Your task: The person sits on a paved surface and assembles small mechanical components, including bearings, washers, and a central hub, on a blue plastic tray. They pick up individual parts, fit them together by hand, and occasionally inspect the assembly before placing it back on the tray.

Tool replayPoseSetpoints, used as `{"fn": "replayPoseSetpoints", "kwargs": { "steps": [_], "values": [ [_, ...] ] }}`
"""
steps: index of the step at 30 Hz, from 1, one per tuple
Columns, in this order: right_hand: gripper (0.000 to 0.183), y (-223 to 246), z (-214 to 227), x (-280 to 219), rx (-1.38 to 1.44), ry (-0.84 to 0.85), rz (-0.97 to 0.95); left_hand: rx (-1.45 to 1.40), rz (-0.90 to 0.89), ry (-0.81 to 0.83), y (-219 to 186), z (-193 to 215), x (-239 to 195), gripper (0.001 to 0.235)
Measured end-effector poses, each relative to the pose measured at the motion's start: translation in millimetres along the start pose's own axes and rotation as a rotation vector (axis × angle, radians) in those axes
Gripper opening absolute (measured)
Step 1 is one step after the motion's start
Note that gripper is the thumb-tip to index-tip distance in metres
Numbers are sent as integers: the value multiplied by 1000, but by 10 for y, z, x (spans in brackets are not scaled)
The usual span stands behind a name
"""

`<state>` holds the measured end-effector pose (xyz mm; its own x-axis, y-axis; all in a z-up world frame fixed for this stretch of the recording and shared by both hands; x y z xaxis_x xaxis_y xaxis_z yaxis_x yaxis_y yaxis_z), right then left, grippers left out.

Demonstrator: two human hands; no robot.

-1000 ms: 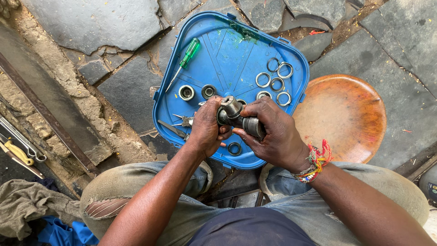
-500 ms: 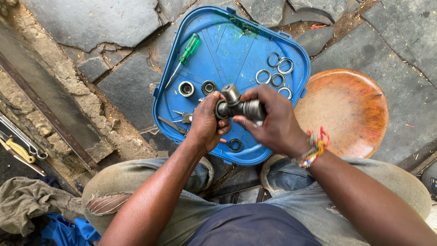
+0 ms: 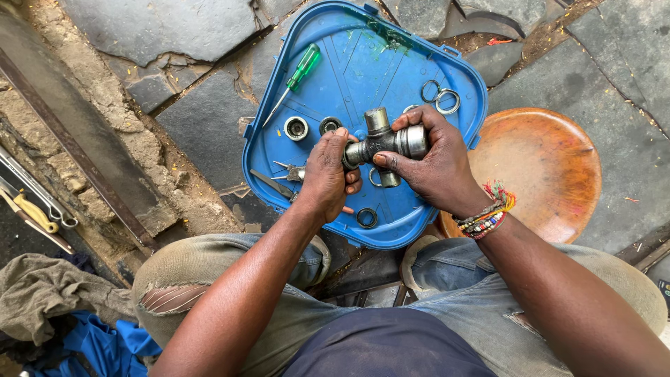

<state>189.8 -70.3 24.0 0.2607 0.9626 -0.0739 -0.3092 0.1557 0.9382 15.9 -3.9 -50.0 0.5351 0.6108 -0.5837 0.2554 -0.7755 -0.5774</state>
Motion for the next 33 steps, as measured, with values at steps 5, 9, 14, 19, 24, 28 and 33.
{"fn": "replayPoseSetpoints", "kwargs": {
  "steps": [5, 9, 14, 19, 24, 28, 33],
  "values": [
    [43, 14, -22, -29, 48, -25, -78, 17, -36, 2, -6, -12, 1, 34],
    [44, 77, -7, -58, 35, -48, -77, 15, -38, 24, -30, -46, 2, 33],
    [46, 261, 51, -109, -85, -39, 32, 24, 36, 76, -72, -77, -24, 31],
    [44, 394, 45, -158, -181, -64, 76, 92, 44, 64, -88, -110, -31, 30],
    [43, 284, 5, -185, -104, -84, -112, 145, 41, 9, -52, -96, -33, 26],
    [42, 172, 40, -135, -2, -92, -27, 11, 65, 50, -49, -118, -36, 26],
    [38, 78, 111, -96, 250, -88, -151, -121, 59, 96, -101, -193, -36, 29]
  ]
}}
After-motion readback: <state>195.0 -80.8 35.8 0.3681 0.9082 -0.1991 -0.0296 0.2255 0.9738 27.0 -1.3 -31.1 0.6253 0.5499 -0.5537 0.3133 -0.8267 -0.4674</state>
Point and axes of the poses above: each hand's wrist, its own x-axis towards the middle knuckle, its own z-axis out of the back of the hand, y = z × x, the point moved 3 cm from there along x, towards the middle knuckle, and after that the axes turned 5 degrees about -x, right-handed, at the moved point
